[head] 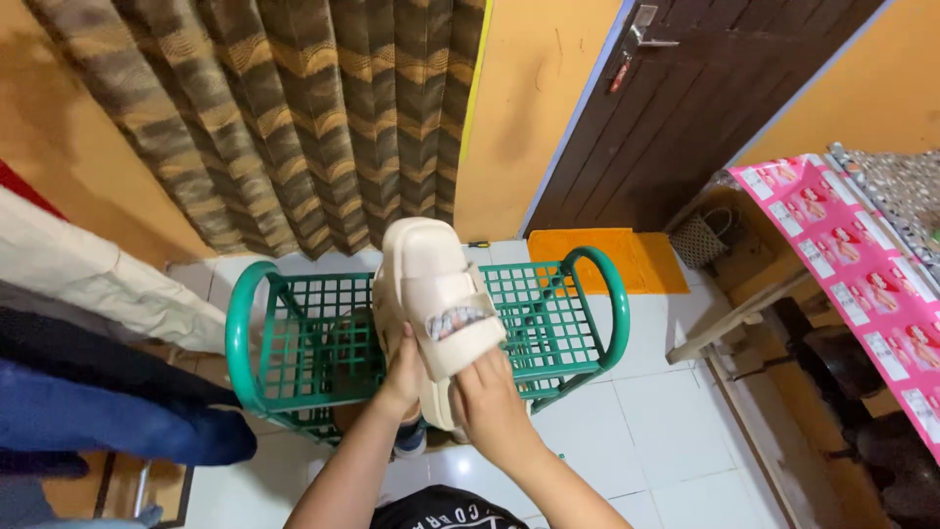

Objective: Cleaning and organizing various pairs of shoes on a rack using a cloth.

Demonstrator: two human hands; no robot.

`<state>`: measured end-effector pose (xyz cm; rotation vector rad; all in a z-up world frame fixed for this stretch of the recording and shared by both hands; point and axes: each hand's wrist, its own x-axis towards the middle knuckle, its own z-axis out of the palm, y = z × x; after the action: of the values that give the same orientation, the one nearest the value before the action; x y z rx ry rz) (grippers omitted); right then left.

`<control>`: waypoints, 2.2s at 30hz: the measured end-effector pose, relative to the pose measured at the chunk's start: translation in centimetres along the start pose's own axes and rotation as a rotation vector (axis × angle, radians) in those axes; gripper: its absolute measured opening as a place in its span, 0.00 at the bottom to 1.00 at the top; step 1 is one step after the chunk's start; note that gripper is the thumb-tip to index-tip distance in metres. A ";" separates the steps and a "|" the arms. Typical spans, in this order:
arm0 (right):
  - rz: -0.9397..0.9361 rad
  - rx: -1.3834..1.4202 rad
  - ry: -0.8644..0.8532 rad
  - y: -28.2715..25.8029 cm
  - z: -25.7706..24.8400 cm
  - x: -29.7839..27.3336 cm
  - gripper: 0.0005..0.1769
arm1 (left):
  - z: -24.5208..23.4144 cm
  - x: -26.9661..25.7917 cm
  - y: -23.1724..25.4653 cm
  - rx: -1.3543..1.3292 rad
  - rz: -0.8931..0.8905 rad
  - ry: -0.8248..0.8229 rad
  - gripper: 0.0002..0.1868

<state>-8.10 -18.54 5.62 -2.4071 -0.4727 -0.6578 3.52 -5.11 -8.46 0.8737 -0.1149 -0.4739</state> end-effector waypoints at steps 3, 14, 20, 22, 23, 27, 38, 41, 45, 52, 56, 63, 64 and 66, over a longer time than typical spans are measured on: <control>-0.029 -0.044 0.118 -1.9 -1.4 3.8 0.35 | 1.3 -0.3 0.8 -0.005 -0.007 -0.100 0.40; 0.052 -0.055 -0.010 -5.4 3.0 -1.0 0.33 | -5.1 1.0 2.5 -0.118 0.033 -0.078 0.46; 0.050 -0.108 -0.008 -6.3 3.7 -0.9 0.35 | -7.8 0.6 0.1 -0.151 -0.020 -0.111 0.45; 0.056 -0.110 -0.013 -5.9 3.6 0.2 0.36 | -9.0 0.3 -1.3 -0.166 -0.058 -0.140 0.44; 0.048 -0.117 0.029 -5.8 3.4 1.0 0.35 | -9.5 0.1 -1.9 -0.078 -0.044 -0.207 0.45; 0.071 -0.115 0.129 -6.0 3.5 3.4 0.38 | -7.5 -1.8 -0.8 0.126 -0.020 -0.234 0.45; 0.005 -0.055 -0.051 -4.6 3.0 0.0 0.33 | -7.4 0.7 0.6 0.004 -0.022 0.089 0.47; -0.012 0.020 -0.079 -4.0 2.0 -1.4 0.35 | -6.1 2.4 2.5 -0.083 0.048 0.111 0.49; 0.042 0.144 -0.034 0.1 0.1 -3.3 0.32 | -3.2 3.6 5.2 -0.144 0.182 0.029 0.50; -0.022 0.022 0.303 5.4 -7.9 4.8 0.31 | -3.0 5.4 -0.4 0.188 0.319 0.074 0.46; -0.136 -0.072 0.251 6.7 -10.9 8.8 0.32 | -1.5 5.2 -3.9 0.279 -0.152 -0.110 0.45; -0.366 -0.215 0.152 8.2 -12.2 9.7 0.29 | 3.3 3.2 -1.9 0.459 0.021 -0.273 0.46; -0.368 -0.208 0.150 8.9 -12.0 9.4 0.29 | 3.8 2.9 -1.3 0.461 0.021 -0.266 0.46; -0.331 -0.171 0.137 10.4 -11.7 8.9 0.28 | 5.1 2.7 -0.3 0.161 -0.078 -0.303 0.46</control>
<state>0.01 -32.21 14.12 -2.4419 -0.7938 -1.0370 4.38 -10.11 -5.62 0.9619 -0.4024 -0.6761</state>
